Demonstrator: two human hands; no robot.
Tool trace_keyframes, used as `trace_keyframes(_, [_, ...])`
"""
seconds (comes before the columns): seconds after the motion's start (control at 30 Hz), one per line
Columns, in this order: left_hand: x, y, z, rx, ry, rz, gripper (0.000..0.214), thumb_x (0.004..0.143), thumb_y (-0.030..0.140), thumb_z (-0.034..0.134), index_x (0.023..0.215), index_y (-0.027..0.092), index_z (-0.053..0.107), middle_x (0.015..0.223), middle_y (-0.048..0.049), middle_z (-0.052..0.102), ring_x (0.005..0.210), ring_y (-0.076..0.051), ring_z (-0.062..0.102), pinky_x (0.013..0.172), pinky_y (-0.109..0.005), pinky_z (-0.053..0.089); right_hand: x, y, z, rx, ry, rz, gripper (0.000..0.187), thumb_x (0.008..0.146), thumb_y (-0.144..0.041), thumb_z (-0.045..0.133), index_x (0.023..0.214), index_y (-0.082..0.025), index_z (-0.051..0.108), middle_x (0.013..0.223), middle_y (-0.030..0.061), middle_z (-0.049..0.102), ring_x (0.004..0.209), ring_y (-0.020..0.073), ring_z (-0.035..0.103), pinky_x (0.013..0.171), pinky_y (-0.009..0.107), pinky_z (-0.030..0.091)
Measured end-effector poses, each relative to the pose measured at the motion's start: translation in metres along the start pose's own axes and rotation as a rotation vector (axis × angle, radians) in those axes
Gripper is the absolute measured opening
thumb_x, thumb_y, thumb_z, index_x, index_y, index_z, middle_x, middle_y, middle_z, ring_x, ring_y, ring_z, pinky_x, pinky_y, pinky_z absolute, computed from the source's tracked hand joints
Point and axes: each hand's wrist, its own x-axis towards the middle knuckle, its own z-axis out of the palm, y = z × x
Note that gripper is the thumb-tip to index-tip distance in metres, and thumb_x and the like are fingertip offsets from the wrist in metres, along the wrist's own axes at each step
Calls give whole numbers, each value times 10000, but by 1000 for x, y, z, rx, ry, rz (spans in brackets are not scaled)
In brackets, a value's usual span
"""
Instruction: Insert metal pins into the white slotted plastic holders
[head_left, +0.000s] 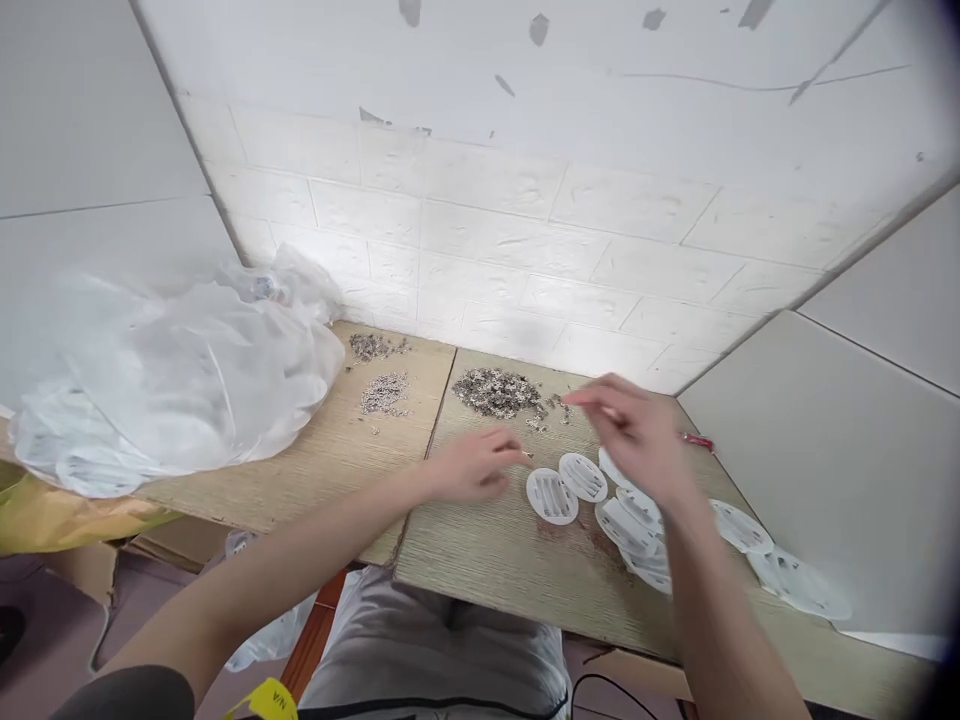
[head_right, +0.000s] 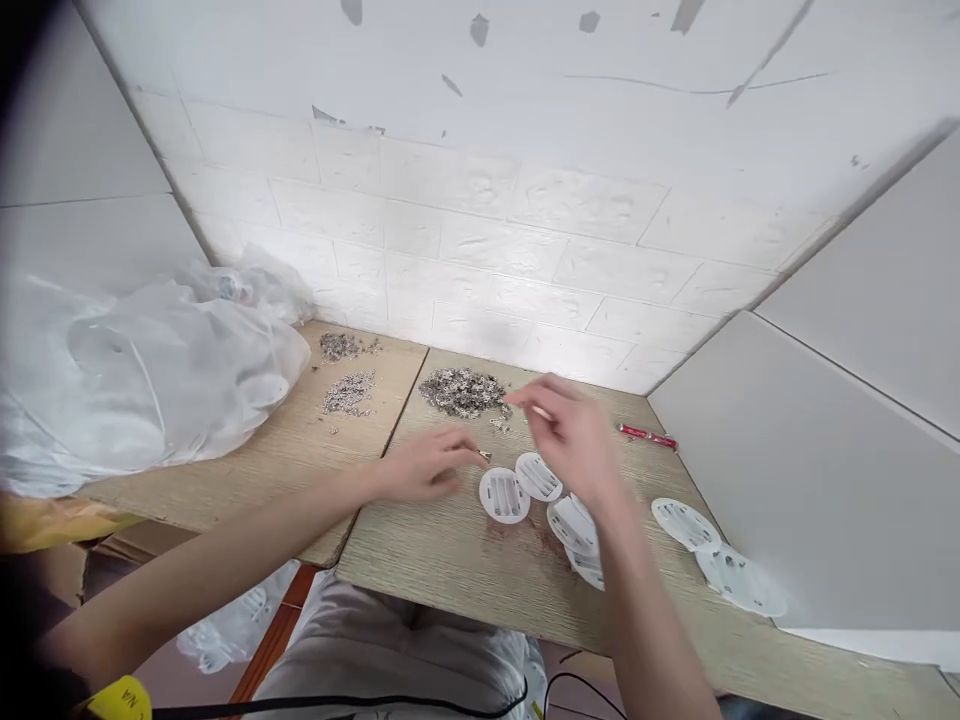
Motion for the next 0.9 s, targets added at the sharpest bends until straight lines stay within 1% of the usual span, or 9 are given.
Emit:
trace_keyframes(0.07, [-1,4,3,34,-85,82,425,914,357,499,1323,244,524,1206,-120,565,1114,-262,502,955,-399,387,13,4,23,-121,-148,149,269,919,-150,449,926,-188,715,962,81,684,740,162,619,647,276,435])
trace_keyframes(0.13, [-1,6,3,42,-139,96,440,901,468,511,1303,293,548,1272,-115,541,1171,-286,469,990,-426,352,23,10,44,-246,-331,278,255,902,-155,466,890,-181,719,952,90,691,802,191,631,654,275,396])
trace_keyframes(0.17, [-2,7,3,38,-151,80,427,900,492,506,1281,308,565,1296,-108,530,1193,-288,454,1004,-430,337,27,13,51,-300,-389,309,254,903,-163,466,870,-178,717,953,101,693,823,205,634,649,277,381])
trace_keyframes(0.23, [-1,6,2,12,-164,53,401,902,504,499,1233,297,591,1304,-106,529,1216,-283,435,1012,-427,328,28,18,60,-366,-439,352,240,895,-163,473,852,-180,708,938,108,700,840,216,637,637,274,359])
trace_keyframes(0.37, [0,2,2,-35,-120,4,277,921,439,494,1006,214,631,1243,-99,572,1176,-253,465,982,-388,354,19,26,64,-394,-470,402,204,857,-149,503,857,-194,702,899,103,712,822,212,639,616,264,341])
trace_keyframes(0.47, [1,-1,0,-35,-64,-67,184,912,348,513,879,189,600,1097,-86,615,1054,-224,516,891,-344,393,13,30,68,-364,-492,410,204,842,-135,504,804,-197,694,841,91,708,751,198,625,586,262,325])
trace_keyframes(0.57, [1,-1,-7,-29,-70,-115,137,869,313,563,911,189,600,957,-66,625,953,-216,524,815,-322,399,12,31,70,-346,-495,408,207,841,-134,503,708,-190,651,761,75,683,674,184,592,543,263,289])
trace_keyframes(0.73, [1,-2,-11,-47,-88,-177,297,839,334,601,1099,192,623,876,-56,616,906,-224,512,799,-330,392,15,27,59,-317,-435,434,188,855,-157,488,730,-188,625,769,71,672,688,184,574,545,267,270])
trace_keyframes(0.9, [2,-9,-8,-153,-82,-270,201,793,282,636,960,196,706,782,-55,600,853,-222,524,745,-320,403,20,18,52,-71,-360,436,144,836,-200,530,741,-184,636,771,44,684,686,159,572,587,249,316])
